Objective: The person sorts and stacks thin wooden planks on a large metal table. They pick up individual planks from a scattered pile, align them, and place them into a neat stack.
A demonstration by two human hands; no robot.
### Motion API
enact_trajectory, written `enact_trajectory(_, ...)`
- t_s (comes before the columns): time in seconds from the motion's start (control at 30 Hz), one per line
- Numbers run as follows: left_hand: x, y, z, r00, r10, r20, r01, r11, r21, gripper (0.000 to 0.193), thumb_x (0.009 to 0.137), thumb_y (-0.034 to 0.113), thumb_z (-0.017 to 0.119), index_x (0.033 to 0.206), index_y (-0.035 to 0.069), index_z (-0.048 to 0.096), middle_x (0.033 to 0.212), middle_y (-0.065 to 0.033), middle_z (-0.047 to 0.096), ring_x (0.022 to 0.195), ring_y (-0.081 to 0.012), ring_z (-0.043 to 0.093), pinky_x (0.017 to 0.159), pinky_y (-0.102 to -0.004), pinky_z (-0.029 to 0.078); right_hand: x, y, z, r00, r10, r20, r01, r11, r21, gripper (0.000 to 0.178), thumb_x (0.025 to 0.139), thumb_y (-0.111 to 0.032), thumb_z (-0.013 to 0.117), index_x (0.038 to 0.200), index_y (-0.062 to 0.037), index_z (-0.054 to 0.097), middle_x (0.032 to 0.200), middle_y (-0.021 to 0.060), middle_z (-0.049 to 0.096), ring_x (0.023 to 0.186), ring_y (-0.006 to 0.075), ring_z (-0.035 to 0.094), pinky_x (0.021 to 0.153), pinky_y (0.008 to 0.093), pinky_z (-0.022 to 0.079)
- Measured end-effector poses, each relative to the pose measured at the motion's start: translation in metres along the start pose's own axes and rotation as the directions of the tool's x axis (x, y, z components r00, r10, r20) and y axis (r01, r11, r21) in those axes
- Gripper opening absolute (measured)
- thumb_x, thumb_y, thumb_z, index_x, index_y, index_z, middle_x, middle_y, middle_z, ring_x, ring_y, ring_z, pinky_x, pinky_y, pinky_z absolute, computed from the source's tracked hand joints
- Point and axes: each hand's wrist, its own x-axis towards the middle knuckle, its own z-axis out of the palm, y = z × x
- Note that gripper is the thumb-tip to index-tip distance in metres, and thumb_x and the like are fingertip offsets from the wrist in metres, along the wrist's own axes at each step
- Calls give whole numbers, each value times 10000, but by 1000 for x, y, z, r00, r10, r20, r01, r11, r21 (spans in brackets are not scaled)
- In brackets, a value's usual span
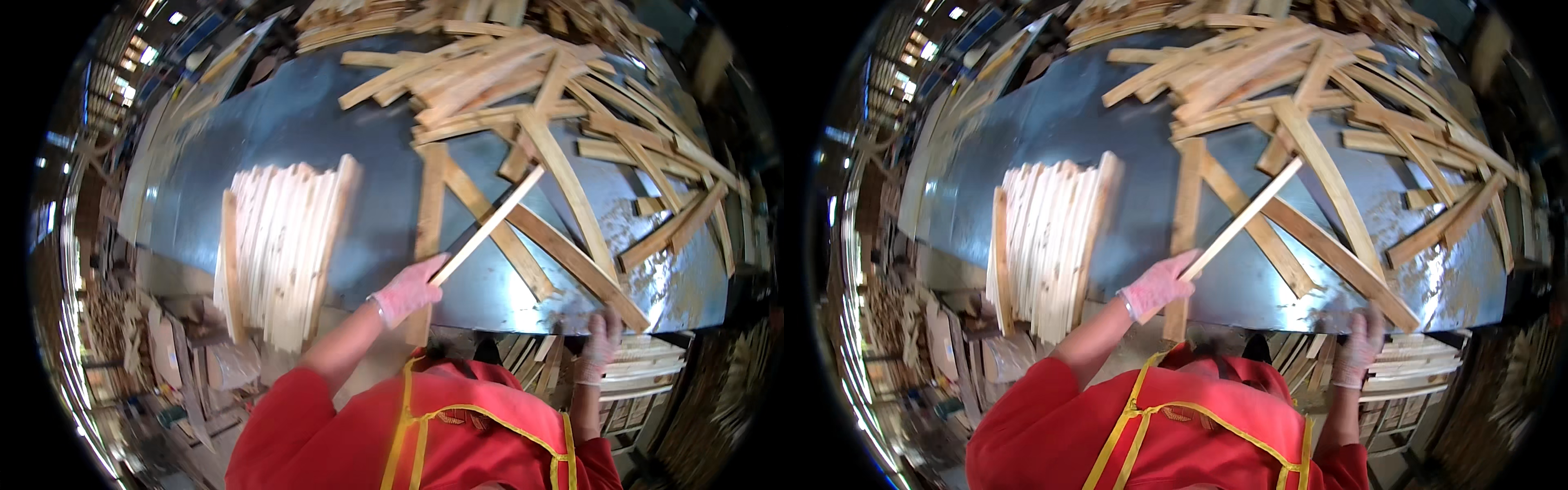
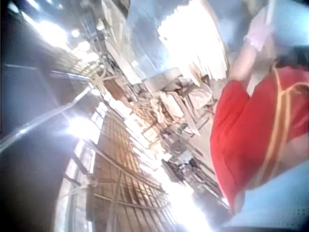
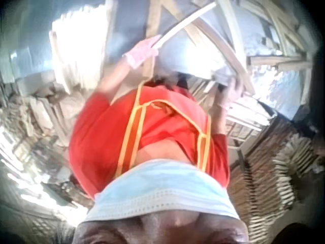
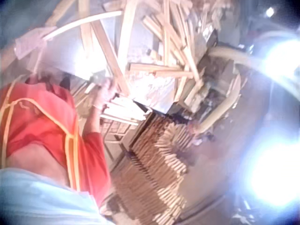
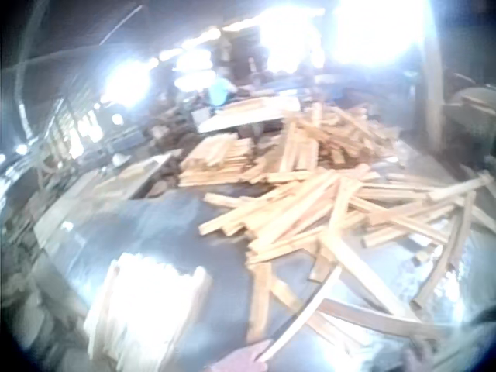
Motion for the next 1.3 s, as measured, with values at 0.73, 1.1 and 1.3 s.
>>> enact_trajectory(0.73, -137, -199, -70, 630, 335, -701, 326, 704, 630, 765, 869, 466, 735, 1489, 86, 499, 1518, -110, 488, 1427, -349, 427, 1175, -526, 338, -215, -90, 433, 209, 384, 899, 338, 834, -435, 800, 890, -327, 702, 1590, -79, 404, 1489, 252, 573, 1401, 408, 541, 1177, 424, 441)
enact_trajectory(1.1, -80, -136, -73, 657, 132, -743, 648, 405, 645, 838, 802, 321, 776, 1539, 149, 416, 1537, -103, 428, 1476, -330, 370, 1211, -510, 299, 45, -96, 191, 602, -271, 751, 787, 45, -615, 625, 832, -363, 784, 1348, -64, 597, 1372, 213, 612, 1305, 420, 558, 1122, 511, 442)
enact_trajectory(1.3, 3, -61, -66, 759, 360, -543, 288, 562, 775, 775, 808, 304, 785, 1506, 123, 500, 1551, -104, 437, 1451, -334, 405, 1199, -524, 329, 71, -106, 145, 720, 217, 659, 623, 218, -751, 854, 760, -425, 829, 1499, -149, 502, 1407, 159, 595, 1318, 391, 540, 1154, 495, 413)
